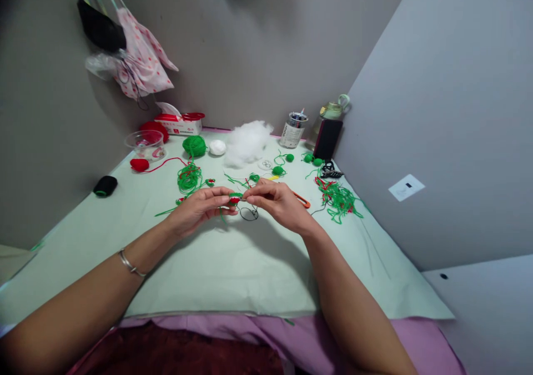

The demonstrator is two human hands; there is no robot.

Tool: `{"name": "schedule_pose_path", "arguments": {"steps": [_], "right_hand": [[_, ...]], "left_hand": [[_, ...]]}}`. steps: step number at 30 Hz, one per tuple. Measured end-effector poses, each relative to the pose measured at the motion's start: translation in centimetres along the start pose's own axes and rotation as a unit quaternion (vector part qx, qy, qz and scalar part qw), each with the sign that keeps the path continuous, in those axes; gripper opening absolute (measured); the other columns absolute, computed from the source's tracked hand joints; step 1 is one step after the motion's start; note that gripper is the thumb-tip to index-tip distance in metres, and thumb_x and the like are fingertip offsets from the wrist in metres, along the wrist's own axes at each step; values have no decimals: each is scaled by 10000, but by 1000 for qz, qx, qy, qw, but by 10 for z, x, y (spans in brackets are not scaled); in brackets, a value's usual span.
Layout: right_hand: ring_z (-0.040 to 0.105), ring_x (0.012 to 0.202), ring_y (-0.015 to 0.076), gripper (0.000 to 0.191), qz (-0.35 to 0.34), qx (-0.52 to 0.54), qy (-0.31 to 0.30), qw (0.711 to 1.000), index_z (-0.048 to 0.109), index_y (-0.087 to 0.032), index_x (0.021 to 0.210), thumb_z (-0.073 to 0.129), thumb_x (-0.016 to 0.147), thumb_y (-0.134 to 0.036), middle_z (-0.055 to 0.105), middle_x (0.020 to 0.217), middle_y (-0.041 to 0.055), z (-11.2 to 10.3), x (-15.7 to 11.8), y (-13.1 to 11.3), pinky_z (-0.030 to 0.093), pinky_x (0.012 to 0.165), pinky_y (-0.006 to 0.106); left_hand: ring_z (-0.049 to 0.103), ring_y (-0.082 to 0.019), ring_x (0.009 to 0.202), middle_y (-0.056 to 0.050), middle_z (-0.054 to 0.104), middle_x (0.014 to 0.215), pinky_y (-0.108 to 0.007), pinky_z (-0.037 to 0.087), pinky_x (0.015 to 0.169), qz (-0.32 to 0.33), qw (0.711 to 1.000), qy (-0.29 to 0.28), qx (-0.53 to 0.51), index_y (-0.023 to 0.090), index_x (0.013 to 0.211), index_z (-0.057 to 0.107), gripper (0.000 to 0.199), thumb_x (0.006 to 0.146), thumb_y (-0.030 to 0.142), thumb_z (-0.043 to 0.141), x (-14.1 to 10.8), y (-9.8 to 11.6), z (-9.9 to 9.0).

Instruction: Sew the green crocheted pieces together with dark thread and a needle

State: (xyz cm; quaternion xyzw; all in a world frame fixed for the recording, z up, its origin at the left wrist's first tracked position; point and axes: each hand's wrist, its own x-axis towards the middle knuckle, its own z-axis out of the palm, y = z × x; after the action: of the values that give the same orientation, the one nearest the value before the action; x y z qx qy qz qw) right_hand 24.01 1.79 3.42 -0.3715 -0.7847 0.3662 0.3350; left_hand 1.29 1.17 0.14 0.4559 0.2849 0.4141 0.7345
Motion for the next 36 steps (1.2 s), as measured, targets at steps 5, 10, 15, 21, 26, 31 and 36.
{"name": "schedule_pose_path", "arguments": {"steps": [5,10,15,21,26,31,36], "right_hand": [[516,749,132,227,45,82,-39,995,793,-183,934,702,888,-386,618,815,33,-2,2,6,397,663,278],[448,662,97,228,72,159,-32,984,777,-172,872,753,834,-396,598,789,13,6,3,15,365,606,256],[441,618,91,272,82,143,9,986,723,-153,815,769,803,-421,569,702,-6,13,6,16,364,581,249],[544,605,111,263,75,74,60,993,675,-157,925,734,819,-390,628,740,9,19,7,8,446,598,266],[667,819,168,278,23,9,48,999,613,-185,1204,551,948,-273,712,967,69,27,1,0,525,756,317],[636,893,198,193,9,-164,199,966,678,-182,1062,557,947,-278,714,1066,102,22,3,7,490,830,354],[591,694,121,474,63,27,67,995,586,-187,1309,667,885,-380,682,1189,99,26,5,3,489,635,272]], "left_hand": [[695,-179,820,-72,701,902,-375,535,910,-26,998,-51,-12,128,926,738,215,815,309,769,-2,-1,-2],[695,-177,820,-75,698,893,-373,536,912,-8,998,-61,-9,127,945,736,205,856,312,734,-2,-2,0],[677,-154,830,-48,684,918,-361,533,927,5,999,-32,-5,150,916,736,169,843,303,747,-2,-4,1],[677,-156,819,-27,691,914,-387,522,949,11,999,33,-7,162,876,709,187,776,294,797,1,-8,2],[669,-162,868,-26,696,901,-384,511,972,23,998,64,-18,155,878,697,206,770,299,798,3,-10,-1],[635,-140,907,-23,688,927,-335,522,949,42,995,88,-33,158,880,688,160,804,273,768,5,-11,-3],[634,-122,799,-24,691,908,-240,537,731,45,993,87,-61,157,912,674,170,794,236,767,3,-5,-3]]}}
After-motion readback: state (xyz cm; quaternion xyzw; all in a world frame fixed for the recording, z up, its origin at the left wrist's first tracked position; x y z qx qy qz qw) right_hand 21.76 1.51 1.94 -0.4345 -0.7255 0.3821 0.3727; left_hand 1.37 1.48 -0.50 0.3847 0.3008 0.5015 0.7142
